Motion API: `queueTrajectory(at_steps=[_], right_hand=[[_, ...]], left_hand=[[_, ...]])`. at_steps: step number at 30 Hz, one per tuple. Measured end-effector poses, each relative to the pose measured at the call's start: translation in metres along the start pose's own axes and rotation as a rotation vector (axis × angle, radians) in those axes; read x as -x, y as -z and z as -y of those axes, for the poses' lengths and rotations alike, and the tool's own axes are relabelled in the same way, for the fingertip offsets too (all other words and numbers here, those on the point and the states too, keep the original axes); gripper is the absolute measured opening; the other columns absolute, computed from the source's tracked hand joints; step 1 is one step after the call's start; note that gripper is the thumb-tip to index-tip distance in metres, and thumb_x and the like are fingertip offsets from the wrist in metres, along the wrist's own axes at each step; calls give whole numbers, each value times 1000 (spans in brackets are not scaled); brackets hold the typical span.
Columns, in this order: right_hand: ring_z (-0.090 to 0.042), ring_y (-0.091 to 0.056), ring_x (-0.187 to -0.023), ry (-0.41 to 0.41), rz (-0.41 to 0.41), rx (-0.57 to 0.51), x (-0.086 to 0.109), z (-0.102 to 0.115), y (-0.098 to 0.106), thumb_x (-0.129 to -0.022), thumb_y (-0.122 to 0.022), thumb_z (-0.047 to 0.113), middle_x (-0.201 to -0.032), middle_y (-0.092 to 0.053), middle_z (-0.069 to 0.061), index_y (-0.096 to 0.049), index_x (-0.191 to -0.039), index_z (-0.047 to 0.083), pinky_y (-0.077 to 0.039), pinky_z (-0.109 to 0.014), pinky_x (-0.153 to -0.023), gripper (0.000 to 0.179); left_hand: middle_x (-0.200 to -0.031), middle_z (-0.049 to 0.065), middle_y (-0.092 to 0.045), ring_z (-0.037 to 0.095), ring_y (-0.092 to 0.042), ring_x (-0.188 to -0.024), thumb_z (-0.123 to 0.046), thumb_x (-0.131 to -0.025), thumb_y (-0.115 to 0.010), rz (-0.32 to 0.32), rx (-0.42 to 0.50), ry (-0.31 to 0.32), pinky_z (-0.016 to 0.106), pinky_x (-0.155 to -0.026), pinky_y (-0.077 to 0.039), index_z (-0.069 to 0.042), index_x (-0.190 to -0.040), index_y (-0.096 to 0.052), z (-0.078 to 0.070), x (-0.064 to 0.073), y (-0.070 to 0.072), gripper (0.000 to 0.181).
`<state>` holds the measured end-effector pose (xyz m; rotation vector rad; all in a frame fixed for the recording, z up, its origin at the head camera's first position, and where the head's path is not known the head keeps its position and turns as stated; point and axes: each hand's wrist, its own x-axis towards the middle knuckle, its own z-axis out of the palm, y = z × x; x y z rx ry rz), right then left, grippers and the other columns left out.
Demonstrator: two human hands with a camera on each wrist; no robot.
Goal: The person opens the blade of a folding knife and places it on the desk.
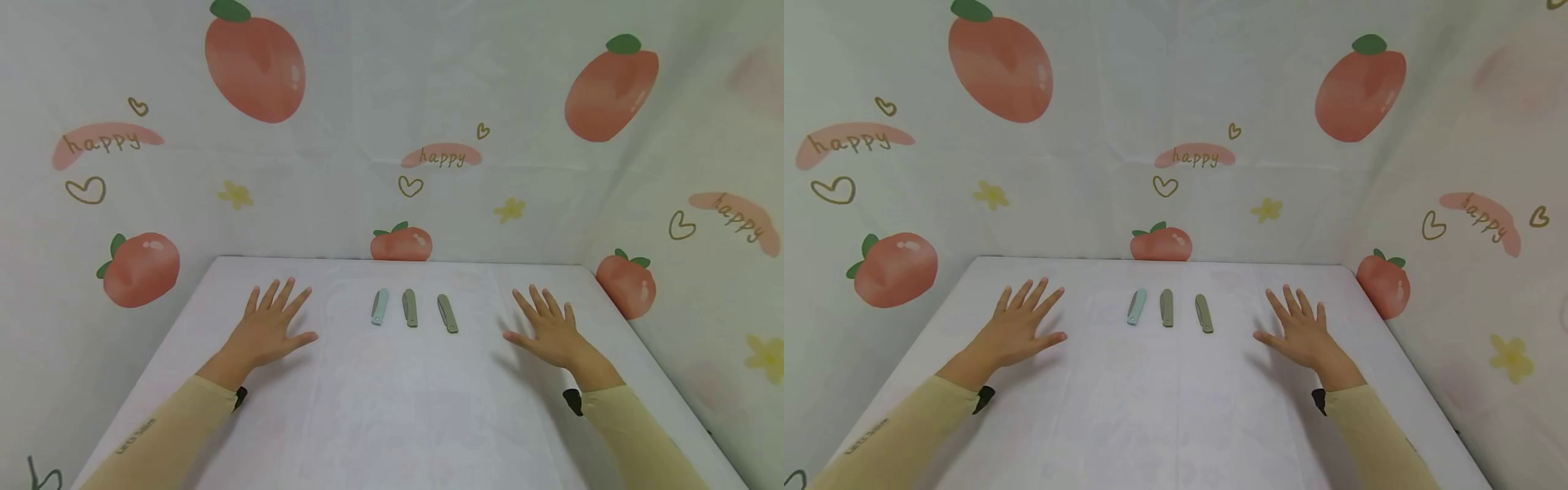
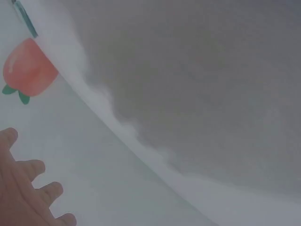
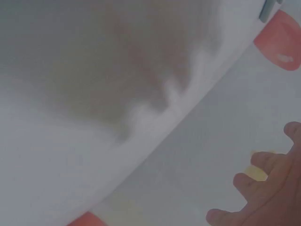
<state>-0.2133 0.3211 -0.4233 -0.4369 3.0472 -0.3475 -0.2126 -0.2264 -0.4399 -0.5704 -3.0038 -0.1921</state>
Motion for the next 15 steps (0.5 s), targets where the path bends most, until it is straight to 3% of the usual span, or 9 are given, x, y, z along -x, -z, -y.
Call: queueTrajectory(at_steps=[15], right_hand=[[-49, -2, -149, 51, -36, -70, -18, 20, -6, -96, -54, 60, -164, -7, -26, -17, -161, 18, 2, -75, -108, 85]], left_hand=[[-165, 19, -12, 43, -9, -150, -71, -93, -47, 3, 54, -32, 63, -116, 0, -20, -160, -22, -27, -15, -5, 88]])
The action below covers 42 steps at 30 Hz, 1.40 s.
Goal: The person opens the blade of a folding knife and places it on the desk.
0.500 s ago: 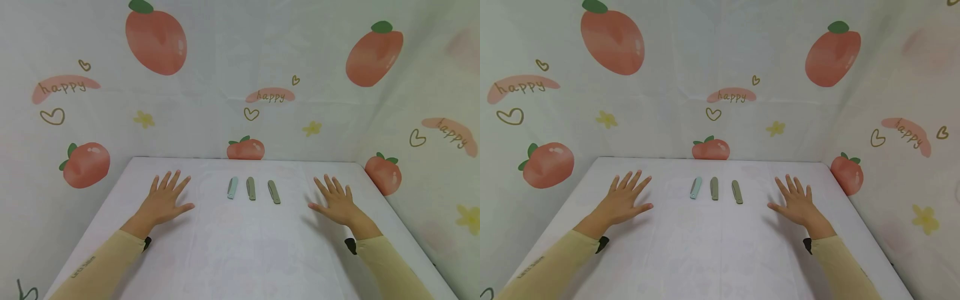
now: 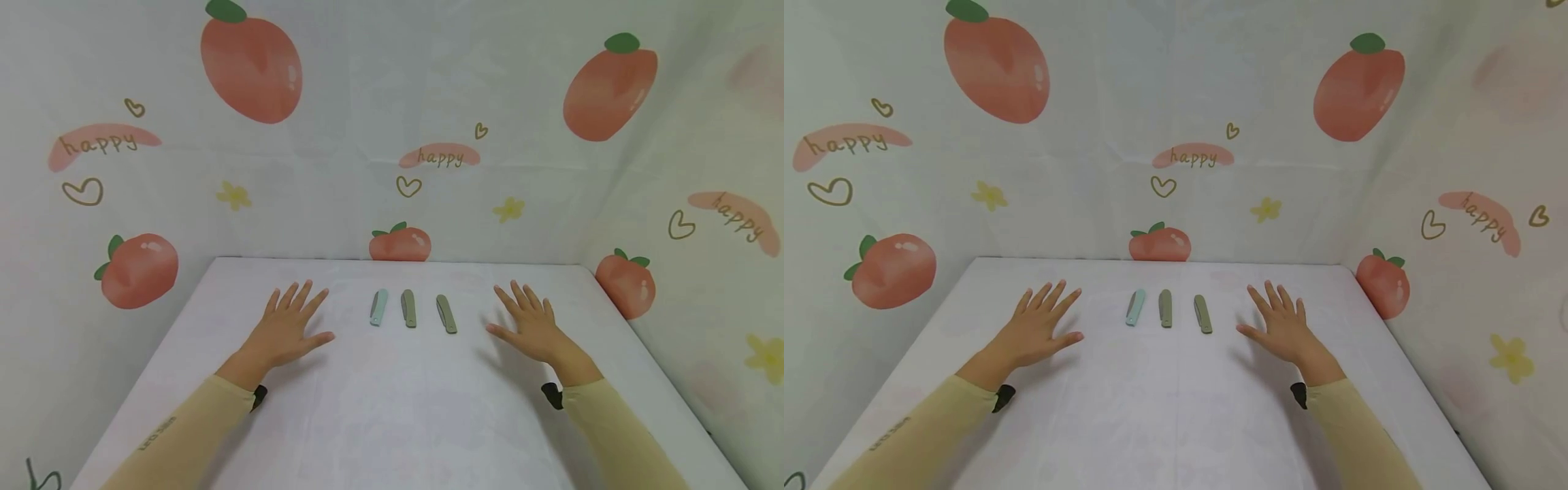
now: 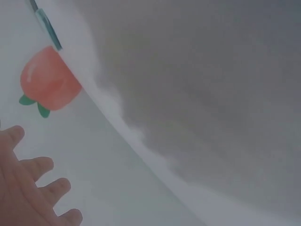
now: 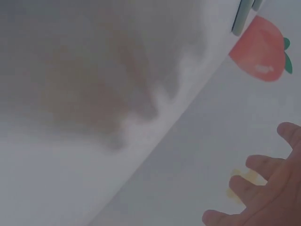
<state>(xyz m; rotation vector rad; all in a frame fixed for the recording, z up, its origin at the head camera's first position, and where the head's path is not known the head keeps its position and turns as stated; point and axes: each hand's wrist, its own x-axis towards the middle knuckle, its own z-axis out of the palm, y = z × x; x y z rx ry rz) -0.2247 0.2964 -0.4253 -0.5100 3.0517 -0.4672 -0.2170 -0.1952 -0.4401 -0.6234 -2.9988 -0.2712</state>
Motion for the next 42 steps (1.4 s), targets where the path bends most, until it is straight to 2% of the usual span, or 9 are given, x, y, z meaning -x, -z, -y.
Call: queueTrajectory(at_steps=[7, 12, 20, 28, 37, 42], right_hand=[[-52, -5, -147, 44, -36, -32, -11, 11, -2, -98, -56, 54, -162, -12, -28, -26, -158, 12, -3, -77, -107, 79], [-52, -6, -147, 44, -34, -51, -18, 15, -8, -99, -56, 52, -162, -14, -29, -27, -158, 12, -4, -76, -107, 77], [-52, -10, -146, 57, -38, -63, -31, 22, -13, -101, -54, 48, -160, -18, -29, -32, -155, 9, -9, -74, -109, 70], [-52, -21, -143, 80, -56, -85, -45, 28, -19, -103, -55, 41, -157, -26, -29, -39, -152, 6, -18, -73, -108, 62], [-50, -27, -140, 78, -40, -119, -60, 34, -26, -103, -55, 41, -154, -34, -27, -41, -150, 5, -22, -72, -107, 62], [-49, -31, -137, 85, -20, -148, -70, 36, -33, -103, -57, 36, -149, -41, -27, -45, -147, 3, -25, -71, -105, 57]], left_hand=[[-164, 20, -18, 44, -14, -150, -71, -94, -46, -12, 28, -13, 63, -117, -4, -19, -160, -25, -13, -8, -7, 87], [-164, 19, -20, 43, -17, -149, -72, -94, -45, -26, 30, -29, 61, -117, -6, -19, -160, -26, -21, -15, -13, 86], [-163, 18, -21, 42, -20, -149, -70, -94, -47, -11, 43, -35, 60, -118, -8, -18, -159, -27, -33, -23, -15, 86], [-159, 21, -30, 44, -28, -145, -67, -95, -47, -30, 55, -32, 59, -117, -17, -15, -157, -32, -43, -31, -17, 82], [-158, 20, -34, 41, -33, -143, -67, -97, -44, -7, 54, -39, 54, -116, -23, -14, -157, -32, -55, -41, -16, 81], [-156, 18, -37, 39, -35, -142, -66, -97, -45, 12, 75, -41, 52, -116, -25, -13, -156, -34, -62, -48, -17, 80]])
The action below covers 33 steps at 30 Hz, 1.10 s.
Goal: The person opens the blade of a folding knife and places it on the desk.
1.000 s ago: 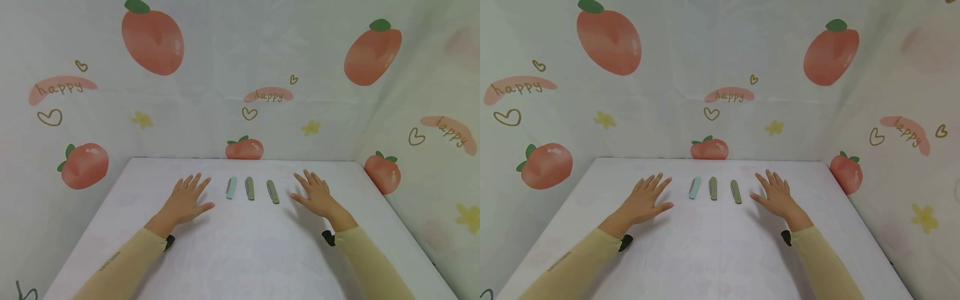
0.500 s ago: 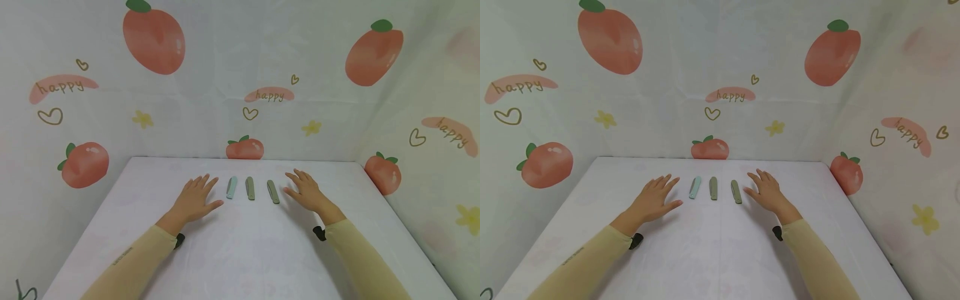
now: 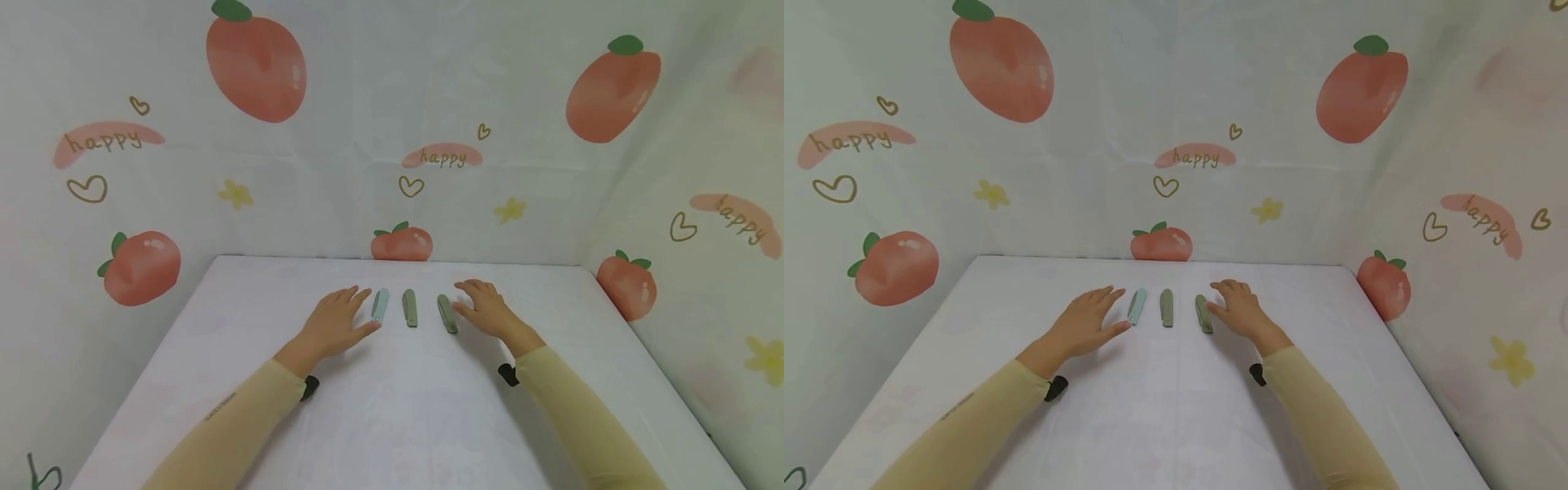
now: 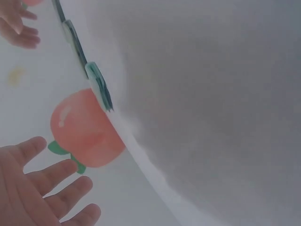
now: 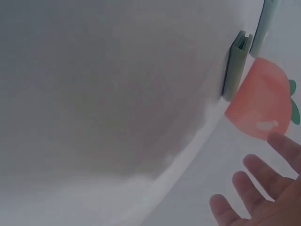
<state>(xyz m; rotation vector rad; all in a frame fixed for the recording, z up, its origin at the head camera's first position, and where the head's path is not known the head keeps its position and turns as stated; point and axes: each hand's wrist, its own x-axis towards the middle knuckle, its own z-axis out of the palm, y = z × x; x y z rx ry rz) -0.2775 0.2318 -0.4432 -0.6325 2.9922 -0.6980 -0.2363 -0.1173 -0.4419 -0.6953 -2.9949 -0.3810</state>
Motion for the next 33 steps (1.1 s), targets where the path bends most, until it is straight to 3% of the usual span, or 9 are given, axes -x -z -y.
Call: queueTrajectory(at_steps=[14, 29, 33], right_hand=[[-42, -50, -120, 10, 53, 3, -25, 2, -13, -101, -60, 22, -127, -57, -25, -56, -135, -3, -39, -55, -103, 42], [-23, -61, -87, -136, 206, -24, -56, 6, -20, -99, -62, 19, -99, -67, -15, -60, -128, -2, -50, -40, -82, 36], [-21, -60, -86, -185, 227, -10, -58, 9, -20, -99, -64, 21, -99, -67, -12, -59, -128, 0, -50, -40, -83, 37]], left_hand=[[-149, 15, -48, 34, -43, -138, -56, -98, -54, 44, 99, 2, 49, -113, -32, -5, -149, -44, -20, -11, -1, 72], [-145, 11, -53, 31, -47, -135, -51, -98, -58, 66, 130, 21, 47, -109, -38, -10, -142, -53, -38, -24, -8, 61], [-143, 11, -55, 31, -49, -133, -51, -98, -58, 67, 139, 17, 47, -108, -39, -10, -141, -54, -43, -27, -9, 59]])
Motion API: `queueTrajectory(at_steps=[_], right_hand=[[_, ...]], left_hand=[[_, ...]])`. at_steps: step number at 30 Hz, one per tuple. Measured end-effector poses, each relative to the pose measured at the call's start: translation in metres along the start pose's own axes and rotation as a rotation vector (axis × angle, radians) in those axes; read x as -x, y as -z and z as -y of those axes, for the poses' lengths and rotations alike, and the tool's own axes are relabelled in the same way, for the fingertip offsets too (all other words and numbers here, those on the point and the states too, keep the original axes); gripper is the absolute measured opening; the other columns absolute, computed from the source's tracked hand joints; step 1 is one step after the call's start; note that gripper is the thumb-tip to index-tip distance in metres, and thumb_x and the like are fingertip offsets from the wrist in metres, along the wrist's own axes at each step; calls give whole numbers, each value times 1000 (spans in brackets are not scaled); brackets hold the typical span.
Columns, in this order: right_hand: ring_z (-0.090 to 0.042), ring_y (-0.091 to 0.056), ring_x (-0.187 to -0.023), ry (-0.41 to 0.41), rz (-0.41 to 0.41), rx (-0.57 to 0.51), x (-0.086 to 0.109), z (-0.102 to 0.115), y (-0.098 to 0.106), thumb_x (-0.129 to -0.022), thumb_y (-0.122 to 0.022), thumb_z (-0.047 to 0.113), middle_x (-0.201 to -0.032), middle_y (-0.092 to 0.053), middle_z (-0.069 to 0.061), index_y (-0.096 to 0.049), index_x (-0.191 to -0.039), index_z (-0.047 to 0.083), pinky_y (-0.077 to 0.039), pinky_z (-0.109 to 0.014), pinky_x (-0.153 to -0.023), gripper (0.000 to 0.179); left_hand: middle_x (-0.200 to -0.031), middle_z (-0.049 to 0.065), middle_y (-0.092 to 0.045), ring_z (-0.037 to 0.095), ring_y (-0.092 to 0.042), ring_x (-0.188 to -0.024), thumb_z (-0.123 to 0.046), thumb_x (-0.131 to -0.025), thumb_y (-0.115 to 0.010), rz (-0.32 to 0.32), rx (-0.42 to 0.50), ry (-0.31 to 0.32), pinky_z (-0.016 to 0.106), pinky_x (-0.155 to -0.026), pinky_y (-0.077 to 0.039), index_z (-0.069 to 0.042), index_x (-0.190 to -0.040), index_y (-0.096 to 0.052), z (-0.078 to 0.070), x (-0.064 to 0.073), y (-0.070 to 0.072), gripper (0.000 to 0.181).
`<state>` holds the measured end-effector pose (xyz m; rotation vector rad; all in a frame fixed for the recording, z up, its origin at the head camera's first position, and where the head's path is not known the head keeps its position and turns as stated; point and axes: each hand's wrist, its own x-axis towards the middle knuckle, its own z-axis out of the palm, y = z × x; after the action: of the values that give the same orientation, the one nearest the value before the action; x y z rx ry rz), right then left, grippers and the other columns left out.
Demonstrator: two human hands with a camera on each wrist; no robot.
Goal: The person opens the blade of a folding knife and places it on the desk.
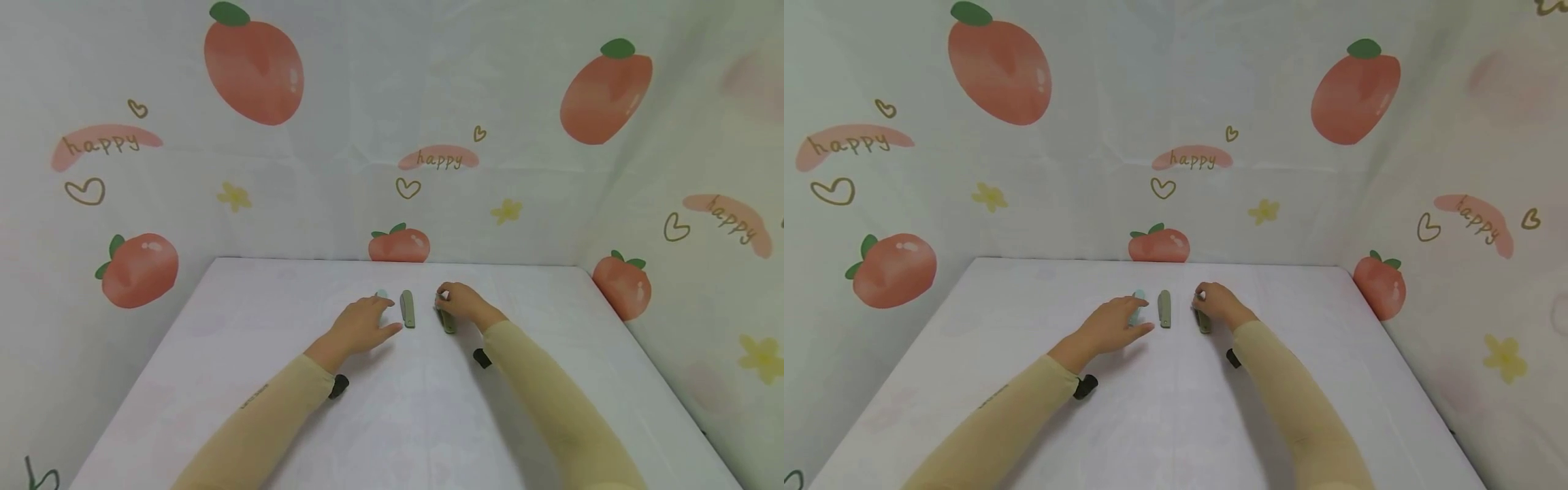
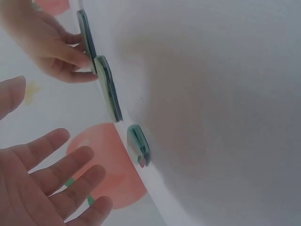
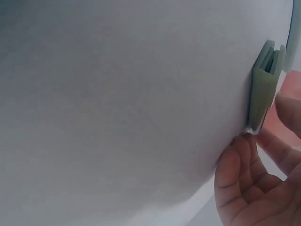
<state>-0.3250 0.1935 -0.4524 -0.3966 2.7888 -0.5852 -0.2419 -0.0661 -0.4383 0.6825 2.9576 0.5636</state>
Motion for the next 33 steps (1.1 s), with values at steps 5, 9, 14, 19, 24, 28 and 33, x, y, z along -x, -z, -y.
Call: queueTrajectory(at_steps=[5, 9, 14, 19, 24, 28, 33], right_hand=[[-24, -57, -91, -55, -8, 25, 1, 5, 0, -95, -67, 24, -102, -65, -12, -58, -122, 3, -48, -42, -88, 35], [-25, -57, -89, -104, -11, 8, 3, 8, 0, -92, -67, 21, -102, -65, -12, -58, -115, 3, -48, -40, -84, 31], [-22, -58, -82, -150, -17, -89, 9, 9, -1, -88, -70, 19, -95, -63, -10, -57, -109, 4, -48, -35, -74, 29], [-19, -60, -75, -148, -18, -232, 13, 7, -1, -88, -72, 16, -91, -63, -10, -58, -108, 2, -50, -30, -67, 28], [-17, -60, -74, -130, -11, -361, 18, 8, 2, -93, -70, 15, -94, -64, -11, -60, -113, 0, -54, -29, -67, 27], [-18, -61, -71, -94, -36, -437, 25, 13, 6, -94, -68, 14, -94, -63, -11, -59, -116, -1, -55, -30, -66, 28], [-18, -61, -68, -45, -70, -543, 39, 22, 12, -96, -67, 12, -89, -63, -12, -56, -118, -3, -55, -30, -64, 28]], left_hand=[[-138, 11, -58, 30, -52, -129, -48, -97, -60, -4, 12, -14, 46, -106, -42, -8, -138, -57, -6, -3, -4, 57], [-134, 10, -61, 29, -55, -126, -46, -97, -62, -10, 38, -31, 45, -104, -43, -7, -135, -58, -10, -5, -8, 54], [-132, 9, -62, 28, -58, -123, -43, -99, -61, 5, 156, -28, 44, -100, -46, -6, -134, -59, -18, -7, -13, 51], [-132, 9, -63, 26, -57, -124, -42, -100, -60, 23, 227, -31, 43, -101, -46, -6, -134, -59, -26, -8, -16, 50], [-132, 8, -63, 26, -57, -125, -41, -100, -60, 9, 243, -31, 42, -101, -46, -7, -133, -61, -33, -9, -18, 48], [-132, 7, -64, 25, -59, -122, -42, -100, -60, -5, 241, -13, 42, -99, -48, -8, -133, -62, -38, -10, -22, 47], [-129, 6, -66, 21, -65, -114, -43, -101, -58, -27, 272, 14, 40, -93, -51, -8, -133, -61, -45, -10, -25, 47]])
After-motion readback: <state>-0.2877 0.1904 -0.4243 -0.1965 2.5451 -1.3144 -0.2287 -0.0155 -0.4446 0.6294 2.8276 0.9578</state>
